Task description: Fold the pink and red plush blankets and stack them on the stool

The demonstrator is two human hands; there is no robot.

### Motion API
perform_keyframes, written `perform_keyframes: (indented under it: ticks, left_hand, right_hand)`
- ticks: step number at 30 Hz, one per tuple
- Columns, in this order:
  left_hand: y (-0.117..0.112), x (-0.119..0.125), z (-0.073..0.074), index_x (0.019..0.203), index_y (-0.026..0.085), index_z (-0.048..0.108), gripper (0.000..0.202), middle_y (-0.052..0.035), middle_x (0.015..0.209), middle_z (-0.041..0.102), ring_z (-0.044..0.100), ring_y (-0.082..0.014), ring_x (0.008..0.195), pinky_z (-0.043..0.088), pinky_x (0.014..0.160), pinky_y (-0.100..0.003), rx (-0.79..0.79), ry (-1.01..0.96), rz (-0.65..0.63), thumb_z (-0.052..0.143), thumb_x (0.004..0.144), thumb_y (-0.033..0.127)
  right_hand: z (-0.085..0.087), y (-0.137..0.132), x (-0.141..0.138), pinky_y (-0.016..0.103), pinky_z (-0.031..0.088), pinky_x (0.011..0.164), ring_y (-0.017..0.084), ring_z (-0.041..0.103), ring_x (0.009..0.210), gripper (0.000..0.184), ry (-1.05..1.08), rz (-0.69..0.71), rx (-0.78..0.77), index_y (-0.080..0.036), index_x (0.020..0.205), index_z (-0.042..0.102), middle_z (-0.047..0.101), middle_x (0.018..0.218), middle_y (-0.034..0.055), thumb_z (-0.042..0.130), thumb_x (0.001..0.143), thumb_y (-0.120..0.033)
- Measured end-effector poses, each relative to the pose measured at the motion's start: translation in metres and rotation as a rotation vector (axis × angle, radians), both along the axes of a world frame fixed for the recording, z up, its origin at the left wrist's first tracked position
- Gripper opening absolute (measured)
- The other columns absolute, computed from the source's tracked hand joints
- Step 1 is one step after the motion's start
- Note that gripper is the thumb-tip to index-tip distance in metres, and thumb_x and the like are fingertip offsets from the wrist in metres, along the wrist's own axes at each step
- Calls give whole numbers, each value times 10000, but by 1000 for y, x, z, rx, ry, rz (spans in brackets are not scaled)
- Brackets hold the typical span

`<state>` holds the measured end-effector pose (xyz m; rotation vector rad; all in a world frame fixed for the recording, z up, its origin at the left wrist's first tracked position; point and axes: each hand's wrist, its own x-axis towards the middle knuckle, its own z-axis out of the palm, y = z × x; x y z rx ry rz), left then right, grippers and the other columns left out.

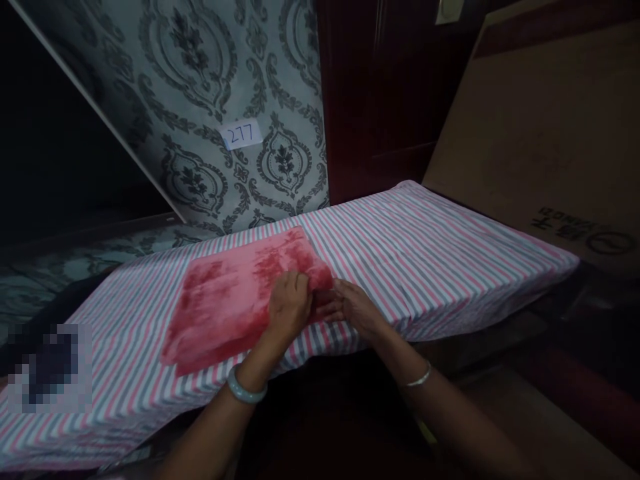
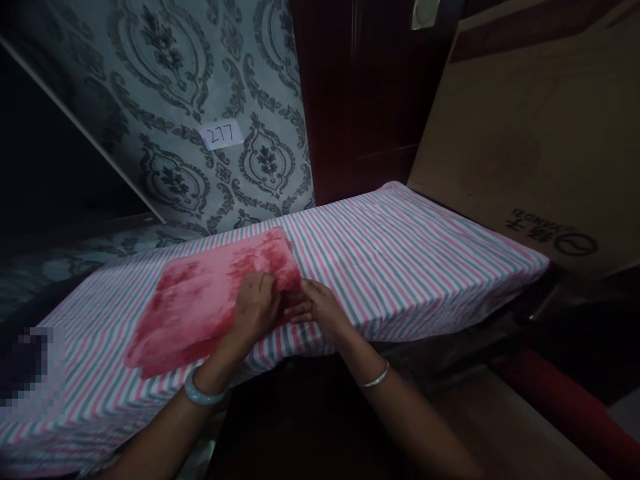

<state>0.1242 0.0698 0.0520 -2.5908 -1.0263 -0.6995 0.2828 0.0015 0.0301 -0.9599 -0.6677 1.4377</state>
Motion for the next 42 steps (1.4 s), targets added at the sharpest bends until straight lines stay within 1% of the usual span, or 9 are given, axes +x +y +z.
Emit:
perform_keyframes:
  ticks: [5, 9, 15, 20, 25, 31, 34, 38, 42]
  left_hand:
    - [-4, -1, -21, 906, 198, 606, 132, -90, 876, 617, 579, -257, 835, 462, 748, -387, 102, 52, -64, 491, 922, 134]
    - [-1, -6, -16, 947, 184, 606, 128, -83, 881, 610, 568, -250, 843, 466, 771, -384, 196, -25, -125, 489, 928, 136]
    - [1, -5, -4, 974, 173, 609, 117, -102, 919, 618, 568, -268, 881, 472, 776, -400, 231, -87, -88, 507, 926, 146]
    - [-6, -4, -22, 905, 195, 600, 136, -64, 851, 616, 575, -241, 791, 483, 701, -370, 106, 53, -229, 493, 922, 112]
    - [-9, -19, -10, 991, 179, 612, 102, -83, 945, 637, 604, -225, 854, 521, 759, -352, 3, -112, -284, 528, 966, 230]
    - [10, -64, 11, 1187, 149, 630, 293, -161, 1154, 675, 628, -291, 1077, 524, 924, -432, 82, -179, 8, 469, 986, 289]
    - [17, -82, 0, 1312, 100, 596, 437, -215, 1298, 648, 597, -350, 1206, 493, 1013, -512, 42, -104, 150, 484, 973, 351]
    - [13, -86, -26, 1414, 86, 553, 523, -229, 1442, 576, 548, -370, 1322, 458, 1081, -540, -23, -25, 197, 454, 993, 381]
    - [7, -80, -39, 1409, 146, 590, 488, -197, 1490, 549, 502, -373, 1384, 408, 1127, -579, -62, -6, 229, 447, 999, 368]
  right_hand:
    - [2, 15, -3, 341, 606, 538, 211, 729, 590, 617, -149, 34, -49, -229, 1216, 526, 761, 941, 62, 778, 768, -569]
    - [8, 24, -7, 359, 578, 535, 237, 713, 577, 577, -264, 72, -61, -202, 1175, 583, 742, 807, 56, 718, 785, -605]
    - [11, 44, -17, 301, 521, 750, 176, 618, 775, 215, -357, -300, 380, -209, 846, 667, 685, 813, -4, 627, 680, -338]
    - [-25, 39, -4, 303, 483, 652, 178, 577, 669, 234, -259, -317, 135, -213, 787, 639, 638, 694, -15, 606, 614, -366]
    - [-21, 47, 9, 360, 549, 819, 244, 694, 942, 607, -224, -163, 17, -235, 1223, 612, 728, 1058, 43, 717, 694, -514]
    - [11, 82, 7, 437, 574, 887, 290, 710, 1009, 851, -235, 31, 10, -202, 1433, 477, 704, 1230, 118, 791, 691, -476]
    - [15, 96, 1, 450, 569, 925, 293, 700, 1039, 768, -295, 89, 126, -210, 1377, 545, 716, 1219, 91, 770, 661, -372]
    - [2, 110, -2, 410, 426, 1142, 273, 542, 1330, 722, -513, -157, 374, -211, 1337, 611, 632, 1383, 61, 650, 617, -240]
    - [-18, 111, 6, 423, 538, 994, 279, 662, 1126, 779, -453, -134, 130, -186, 1358, 583, 724, 1163, 60, 622, 582, -218]
